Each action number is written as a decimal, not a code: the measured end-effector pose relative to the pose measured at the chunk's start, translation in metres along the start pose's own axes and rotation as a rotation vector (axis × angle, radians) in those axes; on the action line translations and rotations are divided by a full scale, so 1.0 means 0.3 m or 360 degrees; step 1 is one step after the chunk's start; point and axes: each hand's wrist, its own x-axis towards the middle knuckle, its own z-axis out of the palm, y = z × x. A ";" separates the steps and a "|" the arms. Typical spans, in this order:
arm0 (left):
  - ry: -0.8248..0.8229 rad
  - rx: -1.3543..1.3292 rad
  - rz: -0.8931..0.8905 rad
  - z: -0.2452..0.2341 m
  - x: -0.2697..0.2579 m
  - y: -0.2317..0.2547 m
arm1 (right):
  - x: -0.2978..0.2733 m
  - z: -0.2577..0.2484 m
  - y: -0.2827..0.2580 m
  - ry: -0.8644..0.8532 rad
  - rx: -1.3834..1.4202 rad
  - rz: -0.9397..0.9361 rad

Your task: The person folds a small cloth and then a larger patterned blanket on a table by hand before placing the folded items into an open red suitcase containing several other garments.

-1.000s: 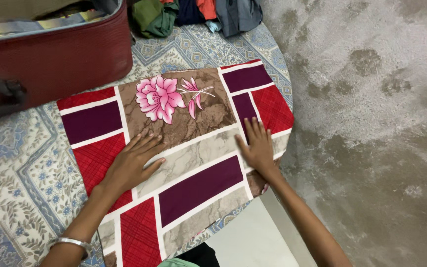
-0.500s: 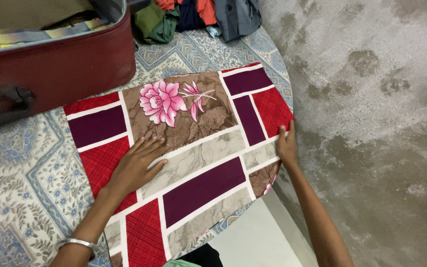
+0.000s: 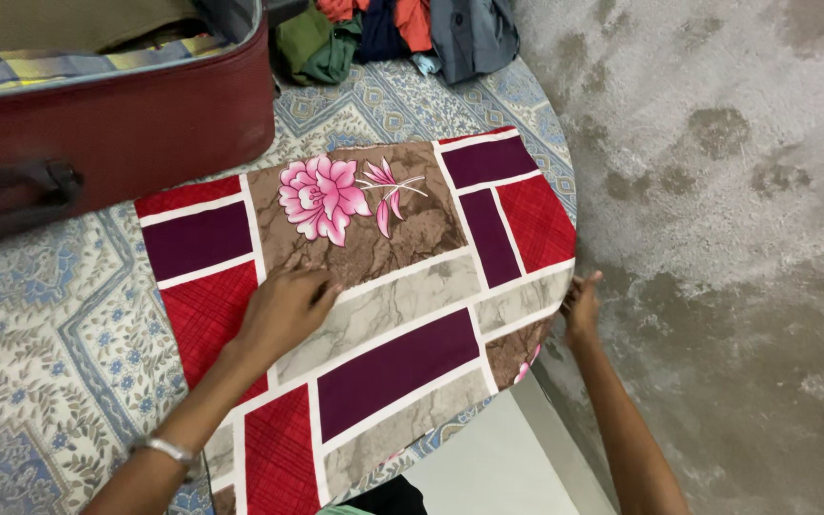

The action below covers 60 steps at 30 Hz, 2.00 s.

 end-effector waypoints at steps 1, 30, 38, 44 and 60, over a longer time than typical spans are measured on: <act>-0.0193 0.0049 -0.0200 -0.012 0.038 0.042 | 0.005 -0.012 0.001 -0.0011 -0.0060 -0.0053; 0.0145 -0.0752 -0.0036 0.528 1.262 0.579 | -0.377 0.058 -0.352 0.0245 -0.1354 -0.1224; -0.0258 -0.0794 -0.0484 0.477 1.264 0.551 | -0.491 0.113 -0.344 0.0044 -0.1649 -0.1372; -0.0204 -0.0755 -0.0343 0.585 1.353 0.527 | -0.501 0.090 -0.322 0.0119 -0.1473 -0.1053; 0.0125 -0.1919 -0.0764 0.645 1.389 0.467 | -0.413 0.082 -0.318 0.0275 -0.1730 -0.1422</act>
